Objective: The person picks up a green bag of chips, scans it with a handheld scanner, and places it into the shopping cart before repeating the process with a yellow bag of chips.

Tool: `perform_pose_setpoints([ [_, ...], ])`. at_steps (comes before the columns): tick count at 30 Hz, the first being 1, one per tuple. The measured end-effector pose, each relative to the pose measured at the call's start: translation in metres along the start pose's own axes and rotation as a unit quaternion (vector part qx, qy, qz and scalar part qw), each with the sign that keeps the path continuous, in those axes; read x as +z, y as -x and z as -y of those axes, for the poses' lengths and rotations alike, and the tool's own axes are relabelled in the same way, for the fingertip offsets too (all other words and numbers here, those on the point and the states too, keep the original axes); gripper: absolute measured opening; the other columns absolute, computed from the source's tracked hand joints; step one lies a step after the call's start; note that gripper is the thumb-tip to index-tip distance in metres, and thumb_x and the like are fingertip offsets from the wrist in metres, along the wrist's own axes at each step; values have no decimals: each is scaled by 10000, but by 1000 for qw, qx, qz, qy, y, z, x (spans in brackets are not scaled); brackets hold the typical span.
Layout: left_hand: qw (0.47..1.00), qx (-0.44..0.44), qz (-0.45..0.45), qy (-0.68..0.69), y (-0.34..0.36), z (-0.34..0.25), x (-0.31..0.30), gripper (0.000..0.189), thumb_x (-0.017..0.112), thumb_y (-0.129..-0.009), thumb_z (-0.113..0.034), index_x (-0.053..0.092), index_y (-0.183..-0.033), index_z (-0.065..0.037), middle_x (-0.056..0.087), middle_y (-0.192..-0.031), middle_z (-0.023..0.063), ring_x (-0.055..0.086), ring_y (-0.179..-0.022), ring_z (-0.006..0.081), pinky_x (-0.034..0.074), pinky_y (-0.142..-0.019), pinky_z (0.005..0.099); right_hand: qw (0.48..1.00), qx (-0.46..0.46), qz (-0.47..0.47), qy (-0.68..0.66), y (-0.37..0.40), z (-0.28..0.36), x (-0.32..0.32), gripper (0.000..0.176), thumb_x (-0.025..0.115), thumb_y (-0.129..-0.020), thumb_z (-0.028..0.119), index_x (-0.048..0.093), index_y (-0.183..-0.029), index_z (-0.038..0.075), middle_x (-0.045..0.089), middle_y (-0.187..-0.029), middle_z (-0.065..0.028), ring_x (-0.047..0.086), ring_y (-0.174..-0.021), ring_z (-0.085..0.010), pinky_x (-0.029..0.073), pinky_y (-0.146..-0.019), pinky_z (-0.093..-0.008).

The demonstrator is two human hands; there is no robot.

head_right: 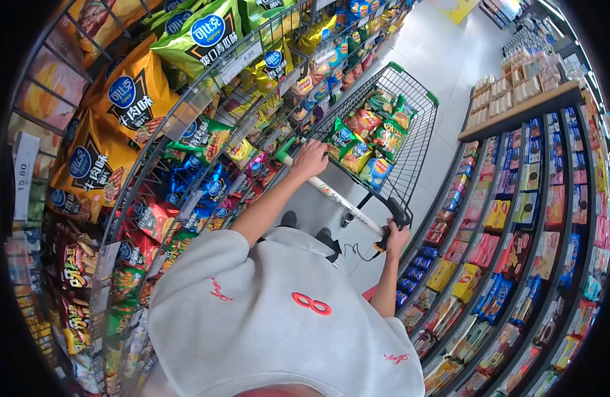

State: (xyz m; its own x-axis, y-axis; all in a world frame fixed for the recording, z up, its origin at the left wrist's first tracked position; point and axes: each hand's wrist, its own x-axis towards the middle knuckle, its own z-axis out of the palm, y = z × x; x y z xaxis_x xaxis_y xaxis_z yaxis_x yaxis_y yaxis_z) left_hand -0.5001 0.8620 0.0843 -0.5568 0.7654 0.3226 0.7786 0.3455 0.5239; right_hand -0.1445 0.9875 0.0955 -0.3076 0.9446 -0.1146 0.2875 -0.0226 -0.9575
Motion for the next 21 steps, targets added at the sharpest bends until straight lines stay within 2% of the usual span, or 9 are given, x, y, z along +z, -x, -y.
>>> perform_pose_setpoints([
  [3, 998, -27, -35, 34, 3, -15, -10, 118, 596, -848, -126, 595, -929, -40, 617, -973, 143, 555, -1020, 325, 451, -916, 441, 999, 8, 36, -2, -1, 8, -12, 169, 715, -825, 159, 678, -882, 4, 650, -719, -53, 669, -629, -172, 512, -622, -306],
  [6, 988, -32, -114, 99, 2, -17, -18, 94, 581, -845, -47, 591, -938, -42, 618, -954, 147, 571, -978, 352, 463, -874, 443, 998, 27, 54, -15, -4, 7, -14, 176, 717, -817, 150, 679, -890, -6, 658, -733, -60, 679, -642, -176, 520, -634, -312],
  [9, 958, -23, -234, 163, -2, -34, -42, 132, 571, -830, 17, 592, -953, -29, 620, -957, 152, 586, -960, 369, 469, -854, 444, 998, 24, 56, -4, -5, 7, -21, 169, 710, -808, 140, 684, -874, -14, 670, -748, -77, 692, -651, -188, 532, -649, -316],
  [12, 921, -1, -371, 122, -20, -45, -98, 155, 580, -816, 52, 590, -955, -15, 606, -965, 170, 593, -954, 378, 471, -868, 436, 997, 32, 67, 9, -3, 4, -25, 181, 706, -806, 148, 680, -890, -10, 662, -753, -65, 681, -653, -177, 537, -643, -314],
  [13, 911, -49, -382, 148, -27, -36, -111, 148, 585, -823, 44, 588, -959, -15, 610, -972, 164, 593, -958, 370, 467, -883, 426, 997, 36, 73, 4, -5, 3, -26, 181, 715, -805, 148, 683, -882, -13, 668, -740, -69, 687, -651, -180, 536, -641, -315],
  [14, 891, -50, -435, 119, -37, -37, -135, 167, 600, -836, 17, 582, -999, -19, 605, -1023, 164, 574, -1018, 368, 437, -933, 441, 996, 40, 79, -3, -6, 2, -27, 181, 725, -804, 147, 686, -874, -16, 674, -727, -73, 692, -650, -182, 534, -638, -316],
  [18, 833, -218, -503, 74, -82, 34, -159, 437, 674, -877, -216, 557, -1213, 38, 575, -1186, 219, 502, -1161, 389, 359, -1021, 490, 997, 39, 68, -3, -5, 0, -28, 183, 725, -807, 163, 695, -872, -5, 683, -731, -77, 693, -647, -178, 534, -633, -313],
  [19, 836, -214, -494, 99, -94, 67, -157, 592, 696, -892, -337, 526, -1258, 96, 596, -1194, 257, 538, -1119, 397, 392, -998, 472, 997, 40, 65, 4, -5, 2, -26, 181, 725, -806, 164, 696, -871, -3, 684, -731, -76, 694, -648, -177, 534, -634, -310],
  [21, 833, -228, -474, 170, -113, 94, -164, 545, 700, -905, -379, 593, -1147, 97, 658, -1065, 253, 605, -971, 396, 452, -898, 455, 997, 40, 58, 15, -2, 7, -26, 176, 724, -805, 165, 697, -868, 3, 686, -730, -72, 697, -652, -175, 533, -635, -305],
])
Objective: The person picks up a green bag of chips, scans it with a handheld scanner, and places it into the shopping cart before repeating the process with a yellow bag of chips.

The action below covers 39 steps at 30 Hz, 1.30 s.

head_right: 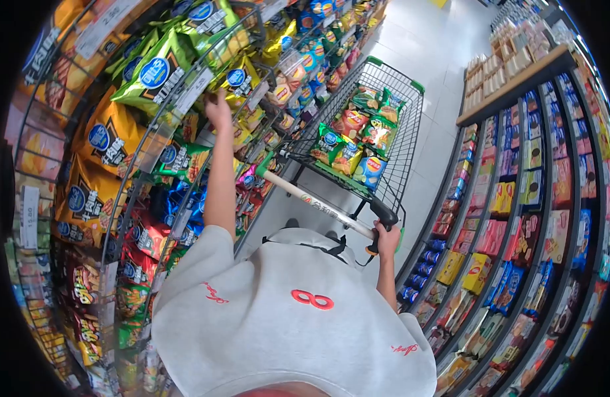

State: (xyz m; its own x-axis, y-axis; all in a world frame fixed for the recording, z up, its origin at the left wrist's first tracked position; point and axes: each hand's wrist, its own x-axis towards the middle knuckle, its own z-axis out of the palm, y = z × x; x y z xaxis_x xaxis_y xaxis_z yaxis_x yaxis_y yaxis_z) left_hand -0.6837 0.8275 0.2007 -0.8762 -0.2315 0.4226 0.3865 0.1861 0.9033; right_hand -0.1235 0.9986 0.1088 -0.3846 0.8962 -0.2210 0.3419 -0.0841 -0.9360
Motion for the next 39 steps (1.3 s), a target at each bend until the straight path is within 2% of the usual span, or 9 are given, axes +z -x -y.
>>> perform_pose_setpoints([
  [3, 998, 11, -6, -64, -16, -3, 4, 449, 688, -920, -384, 656, -891, 63, 686, -844, 211, 632, -758, 365, 473, -721, 469, 1000, -9, 2, 5, 0, -2, -1, 173, 700, -807, 153, 681, -858, -11, 673, -718, -62, 676, -647, -159, 532, -632, -307],
  [6, 995, 84, -12, -59, 2, -32, 2, 380, 691, -930, -308, 640, -913, 69, 659, -789, 193, 612, -704, 358, 471, -684, 476, 999, -21, -18, 26, 0, -7, -1, 174, 707, -803, 160, 683, -842, -8, 674, -715, -59, 676, -644, -153, 529, -629, -303],
  [10, 947, 311, 14, -76, 52, -81, -13, 106, 635, -927, -70, 643, -969, 27, 660, -981, 174, 591, -951, 370, 462, -824, 450, 998, -23, -29, 44, 1, -11, 0, 188, 717, -800, 199, 697, -840, 16, 678, -698, -59, 680, -633, -151, 524, -615, -293],
  [15, 909, 407, 57, -72, 100, -122, -40, 117, 583, -948, -37, 628, -1027, 35, 663, -1049, 165, 604, -1002, 343, 472, -903, 451, 995, -31, -48, 80, 3, -16, 2, 236, 726, -770, 274, 736, -834, 47, 694, -670, -71, 684, -623, -177, 511, -613, -313],
  [19, 954, 135, 146, 225, 128, -163, -52, 268, 479, -1047, -217, 572, -1157, 9, 629, -1181, 157, 630, -998, 288, 513, -907, 411, 998, -27, -39, 48, 3, -16, 4, 184, 711, -804, 176, 710, -862, 2, 690, -713, -75, 671, -640, -156, 516, -617, -287],
  [22, 828, -344, 175, 407, 103, -125, -57, 327, 451, -1057, -323, 578, -1135, -32, 636, -1129, 131, 637, -979, 289, 531, -889, 395, 994, -38, -24, -102, 2, -15, 11, 182, 703, -832, 163, 696, -887, -11, 691, -759, -88, 660, -644, -162, 512, -614, -291],
  [24, 534, -375, 354, 671, 81, -21, -44, 272, 534, -997, -311, 571, -1069, -52, 623, -1020, 98, 603, -891, 235, 468, -845, 390, 986, 15, -1, -167, 8, 7, 14, 207, 691, -874, 167, 663, -965, -17, 682, -784, -106, 660, -658, -175, 517, -631, -303],
  [26, 344, -396, 426, 737, 102, -29, -32, 239, 567, -970, -282, 548, -1039, -54, 585, -946, 75, 567, -816, 199, 425, -811, 342, 970, 76, 18, -230, 18, 36, 20, 220, 680, -891, 166, 643, -1009, -16, 673, -776, -108, 658, -665, -179, 518, -641, -308],
  [39, 322, -380, 447, 743, 115, -15, -46, 209, 570, -977, -247, 550, -1064, -59, 583, -915, 62, 580, -830, 208, 460, -800, 350, 903, 33, 350, -247, 41, 123, 89, 151, 702, -847, 85, 631, -951, 3, 615, -723, -70, 584, -553, -161, 465, -542, -304],
])
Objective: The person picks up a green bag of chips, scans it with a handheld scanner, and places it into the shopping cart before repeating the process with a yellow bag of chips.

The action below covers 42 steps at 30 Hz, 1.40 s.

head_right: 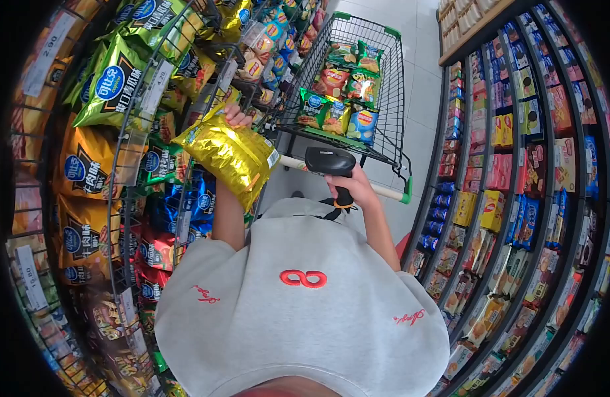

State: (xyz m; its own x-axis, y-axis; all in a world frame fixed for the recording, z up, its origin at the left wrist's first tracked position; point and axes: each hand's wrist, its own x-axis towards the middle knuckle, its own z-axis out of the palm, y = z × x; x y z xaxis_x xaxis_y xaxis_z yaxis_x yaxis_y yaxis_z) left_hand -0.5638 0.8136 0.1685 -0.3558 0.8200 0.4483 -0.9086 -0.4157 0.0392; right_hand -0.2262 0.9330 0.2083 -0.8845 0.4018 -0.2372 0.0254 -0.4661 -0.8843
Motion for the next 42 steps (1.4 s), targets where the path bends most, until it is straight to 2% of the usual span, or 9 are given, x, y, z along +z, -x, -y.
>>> perform_pose_setpoints([
  [3, 980, 77, -133, -128, 21, 6, 8, 266, 574, -978, -315, 578, -1094, -76, 635, -981, 86, 619, -867, 237, 514, -823, 401, 997, -19, -71, 6, -9, -16, 0, 163, 697, -858, 100, 634, -968, -3, 620, -729, -71, 594, -575, -161, 480, -571, -307],
  [5, 850, 118, -382, -342, 25, 10, 23, 328, 492, -961, -344, 634, -1074, -71, 693, -914, 109, 674, -840, 255, 555, -791, 405, 992, -16, -126, 3, -10, -30, -15, 168, 693, -865, 107, 636, -974, -8, 623, -729, -72, 600, -587, -161, 489, -587, -305],
  [11, 780, 201, -496, -326, -17, 33, 1, 223, 491, -942, -227, 634, -945, -56, 659, -949, 70, 639, -873, 202, 509, -802, 331, 942, -29, -335, -26, 6, -66, -64, 205, 689, -888, 173, 601, -1010, 35, 609, -707, -45, 617, -596, -143, 519, -571, -284],
  [23, 727, 193, -333, -569, -212, 140, -53, 238, 496, -1032, -218, 537, -947, 1, 593, -895, 55, 561, -815, 137, 471, -738, 310, 923, -59, -380, 13, -12, -77, -64, 159, 700, -857, 130, 672, -910, -18, 648, -710, -64, 638, -586, -138, 530, -565, -273],
  [27, 626, 165, -359, -673, -249, 174, -98, 275, 512, -1012, -226, 536, -932, 36, 603, -887, 108, 573, -793, 219, 480, -769, 362, 921, -45, -387, 23, -10, -74, -61, 143, 680, -856, 120, 678, -905, -15, 659, -717, -64, 655, -604, -143, 536, -586, -272],
  [32, 533, -60, -394, -746, -253, 187, -222, 351, 579, -938, -277, 601, -1106, 31, 667, -1092, 221, 644, -982, 353, 502, -863, 428, 910, -38, -412, 21, -10, -78, -59, 150, 700, -851, 119, 680, -898, -22, 659, -696, -63, 653, -592, -137, 532, -570, -273],
  [35, 486, -162, -374, -773, -220, 169, -419, 375, 673, -867, -308, 678, -1119, -29, 701, -1057, 165, 674, -890, 314, 530, -825, 440, 912, -32, -408, 16, -10, -73, -58, 141, 705, -849, 106, 679, -890, -26, 659, -693, -60, 648, -590, -130, 526, -570, -269],
  [39, 524, -196, -348, -753, -150, 161, -421, 646, 596, -870, -378, 491, -1383, 0, 607, -1294, 241, 588, -1176, 347, 442, -1004, 426, 910, -48, -412, 28, -8, -73, -57, 115, 699, -852, 97, 685, -884, -13, 652, -674, -46, 637, -589, -126, 509, -571, -267],
  [42, 559, -359, -291, -688, -131, 128, -314, 229, 610, -876, -318, 672, -922, -102, 650, -874, 47, 612, -803, 148, 456, -654, 336, 908, -56, -411, 54, -6, -77, -59, 145, 706, -843, 96, 684, -887, -39, 657, -686, -67, 647, -585, -139, 517, -561, -278],
])
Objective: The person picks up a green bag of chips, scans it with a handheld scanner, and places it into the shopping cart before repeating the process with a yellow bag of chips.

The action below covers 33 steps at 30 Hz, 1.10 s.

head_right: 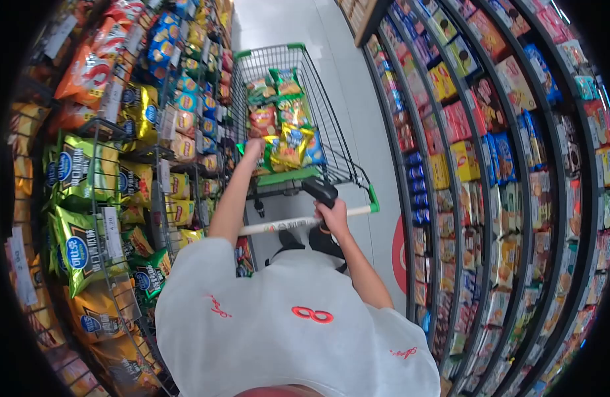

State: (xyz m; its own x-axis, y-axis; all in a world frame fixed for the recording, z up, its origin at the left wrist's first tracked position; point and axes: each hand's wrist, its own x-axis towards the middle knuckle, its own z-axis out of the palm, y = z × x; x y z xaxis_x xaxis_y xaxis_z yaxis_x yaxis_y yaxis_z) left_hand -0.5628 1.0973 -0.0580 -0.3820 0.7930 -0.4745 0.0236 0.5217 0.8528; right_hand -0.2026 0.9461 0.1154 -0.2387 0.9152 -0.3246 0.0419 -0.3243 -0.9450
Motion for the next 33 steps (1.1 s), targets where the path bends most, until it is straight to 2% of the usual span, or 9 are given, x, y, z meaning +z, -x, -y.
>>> perform_pose_setpoints([
  [1, 999, 22, 37, -24, 22, -6, -14, 200, 604, -885, -317, 660, -906, -126, 632, -869, 34, 595, -793, 131, 437, -648, 313, 1000, -7, 2, 11, -3, -3, -2, 141, 707, -842, 101, 685, -885, -33, 655, -679, -61, 645, -580, -138, 511, -556, -278],
  [3, 990, 56, -7, 131, 128, -57, -28, 187, 614, -897, -289, 661, -926, -111, 650, -861, 15, 606, -803, 121, 448, -695, 281, 1000, -16, 3, -3, -4, -10, -3, 142, 710, -839, 112, 685, -876, -24, 653, -666, -56, 642, -567, -138, 500, -548, -278],
  [5, 969, 103, -91, 205, 187, -62, -38, 172, 602, -927, -208, 644, -872, -51, 634, -793, 4, 559, -689, 132, 418, -599, 282, 1000, -19, 2, -1, -5, -10, -3, 152, 712, -836, 116, 681, -867, -30, 656, -666, -66, 646, -558, -144, 507, -545, -279],
  [7, 948, 237, -152, 151, 241, -44, -48, 206, 597, -960, -203, 632, -873, -20, 642, -803, 19, 572, -708, 140, 444, -641, 299, 1000, -21, -15, -3, -2, -3, 2, 137, 672, -847, 117, 671, -832, -19, 644, -660, -60, 622, -569, -134, 506, -549, -281],
  [9, 950, 218, -224, 16, 304, -43, -51, 186, 588, -963, -172, 634, -881, -11, 651, -795, 74, 611, -731, 204, 476, -713, 349, 999, -32, -17, 6, 0, 2, 3, 143, 678, -846, 119, 671, -828, -22, 642, -648, -66, 624, -554, -141, 511, -541, -284],
  [10, 916, 280, -273, -93, 313, -19, -49, 164, 590, -936, -157, 629, -844, -27, 647, -777, 92, 619, -725, 239, 475, -710, 378, 999, -38, -18, 11, -1, 3, 4, 146, 681, -845, 121, 670, -826, -24, 642, -642, -69, 625, -547, -144, 513, -538, -286],
  [14, 805, 329, -258, -421, 337, 11, -43, 141, 595, -850, -145, 593, -725, -79, 636, -705, 105, 629, -703, 307, 464, -671, 451, 998, -54, -22, -13, -4, -4, 5, 159, 686, -851, 124, 660, -822, -30, 639, -633, -81, 634, -526, -166, 537, -528, -304],
  [27, 821, 225, -264, -454, 284, -22, -45, 319, 579, -866, -294, 695, -676, -65, 681, -663, 182, 669, -613, 361, 530, -689, 470, 996, -84, -25, -3, -54, 16, 17, 155, 666, -862, 124, 655, -827, -26, 636, -636, -87, 625, -516, -160, 523, -519, -296],
  [33, 846, 149, -193, -475, 232, -60, -56, 413, 543, -893, -345, 752, -737, -25, 712, -764, 221, 713, -732, 380, 563, -718, 469, 995, -92, -28, -2, -111, 33, 29, 158, 666, -863, 124, 648, -809, -23, 633, -633, -84, 625, -516, -167, 528, -513, -300],
])
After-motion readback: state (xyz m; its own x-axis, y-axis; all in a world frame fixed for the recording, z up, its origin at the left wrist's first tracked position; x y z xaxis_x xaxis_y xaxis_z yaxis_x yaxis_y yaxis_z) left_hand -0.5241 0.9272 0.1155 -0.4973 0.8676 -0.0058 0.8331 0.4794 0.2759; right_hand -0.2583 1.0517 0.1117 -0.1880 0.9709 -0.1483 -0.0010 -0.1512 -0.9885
